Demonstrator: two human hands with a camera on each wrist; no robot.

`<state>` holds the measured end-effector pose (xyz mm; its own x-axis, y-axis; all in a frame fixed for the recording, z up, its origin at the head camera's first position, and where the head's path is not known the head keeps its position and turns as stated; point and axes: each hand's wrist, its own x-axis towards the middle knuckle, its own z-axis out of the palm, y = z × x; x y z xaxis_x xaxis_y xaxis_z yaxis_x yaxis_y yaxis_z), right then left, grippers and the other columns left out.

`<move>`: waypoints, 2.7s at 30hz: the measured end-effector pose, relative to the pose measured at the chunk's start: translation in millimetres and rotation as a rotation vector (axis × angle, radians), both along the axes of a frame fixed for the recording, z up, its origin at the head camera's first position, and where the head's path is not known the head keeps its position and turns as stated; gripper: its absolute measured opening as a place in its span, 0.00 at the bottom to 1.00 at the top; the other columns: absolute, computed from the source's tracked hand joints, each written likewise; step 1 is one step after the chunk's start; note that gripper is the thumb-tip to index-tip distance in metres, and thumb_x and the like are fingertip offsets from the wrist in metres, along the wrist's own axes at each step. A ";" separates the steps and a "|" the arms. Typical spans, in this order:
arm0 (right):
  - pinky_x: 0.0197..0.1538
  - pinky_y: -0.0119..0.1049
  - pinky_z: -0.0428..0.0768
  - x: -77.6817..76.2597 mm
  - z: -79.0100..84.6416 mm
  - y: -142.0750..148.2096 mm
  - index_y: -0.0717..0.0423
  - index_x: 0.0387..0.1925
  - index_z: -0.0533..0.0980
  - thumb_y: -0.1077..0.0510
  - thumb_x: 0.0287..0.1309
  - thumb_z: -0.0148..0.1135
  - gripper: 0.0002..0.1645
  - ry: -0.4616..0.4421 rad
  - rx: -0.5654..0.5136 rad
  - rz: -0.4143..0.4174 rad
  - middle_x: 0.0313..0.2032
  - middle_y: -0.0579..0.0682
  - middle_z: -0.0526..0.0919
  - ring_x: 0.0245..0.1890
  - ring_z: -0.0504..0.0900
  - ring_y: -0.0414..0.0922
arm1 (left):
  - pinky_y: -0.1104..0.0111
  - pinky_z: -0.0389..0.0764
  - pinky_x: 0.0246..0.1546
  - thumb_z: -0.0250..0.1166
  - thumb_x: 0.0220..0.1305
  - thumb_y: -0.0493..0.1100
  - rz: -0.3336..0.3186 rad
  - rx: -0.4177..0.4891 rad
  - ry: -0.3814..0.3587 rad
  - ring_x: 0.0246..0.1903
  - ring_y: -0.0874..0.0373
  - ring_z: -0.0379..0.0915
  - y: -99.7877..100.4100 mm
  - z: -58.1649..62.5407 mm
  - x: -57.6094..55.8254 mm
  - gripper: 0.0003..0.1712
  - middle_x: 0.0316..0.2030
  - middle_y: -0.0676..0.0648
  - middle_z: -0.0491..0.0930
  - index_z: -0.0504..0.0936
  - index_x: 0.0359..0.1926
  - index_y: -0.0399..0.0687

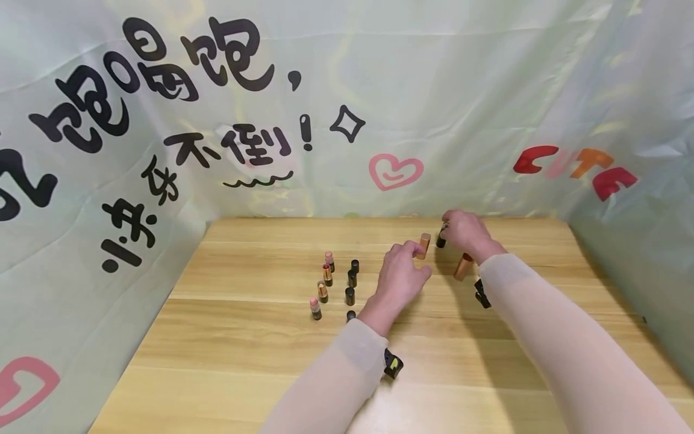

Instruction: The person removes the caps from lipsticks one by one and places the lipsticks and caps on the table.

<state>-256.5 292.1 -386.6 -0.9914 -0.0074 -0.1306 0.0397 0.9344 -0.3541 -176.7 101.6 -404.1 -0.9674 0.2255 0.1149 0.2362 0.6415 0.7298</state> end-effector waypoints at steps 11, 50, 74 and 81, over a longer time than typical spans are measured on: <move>0.48 0.55 0.78 2.9 -3.4 3.6 0.64 0.51 0.74 0.58 0.66 0.54 0.16 0.017 0.004 -0.048 0.48 0.64 0.80 0.47 0.78 0.60 | 0.67 0.77 0.47 0.70 0.58 0.46 -0.013 -0.018 -0.019 0.48 0.58 0.73 -1.5 1.8 0.8 0.17 0.49 0.53 0.76 0.79 0.49 0.56; 0.39 0.32 0.81 122.7 18.3 -63.1 0.55 0.48 0.79 0.48 0.63 0.64 0.18 0.178 -0.661 0.080 0.42 0.52 0.84 0.38 0.81 0.42 | 0.72 0.80 0.42 0.67 0.63 0.54 -0.134 0.167 -0.062 0.42 0.68 0.80 -44.2 10.5 28.5 0.15 0.41 0.61 0.85 0.84 0.50 0.61; 0.43 0.27 0.81 146.4 -5.0 -89.3 0.56 0.48 0.80 0.52 0.63 0.63 0.16 0.362 -0.785 0.034 0.42 0.52 0.87 0.40 0.83 0.34 | 0.74 0.80 0.38 0.61 0.64 0.60 -0.233 0.180 -0.100 0.34 0.70 0.80 -67.2 2.4 45.3 0.22 0.37 0.58 0.86 0.82 0.54 0.56; 0.38 0.32 0.83 148.4 5.3 -88.2 0.59 0.43 0.80 0.50 0.66 0.59 0.16 0.367 -0.817 -0.011 0.37 0.55 0.86 0.34 0.84 0.37 | 0.75 0.80 0.38 0.59 0.67 0.57 -0.318 0.204 -0.072 0.32 0.70 0.79 -68.4 5.4 48.8 0.20 0.34 0.58 0.85 0.81 0.55 0.57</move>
<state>-108.1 203.9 -381.3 -0.9702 0.0510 0.2367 -0.1995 0.3857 -0.9008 -127.8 33.2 -398.6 -0.8599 0.4957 0.1223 0.3434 0.3841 0.8571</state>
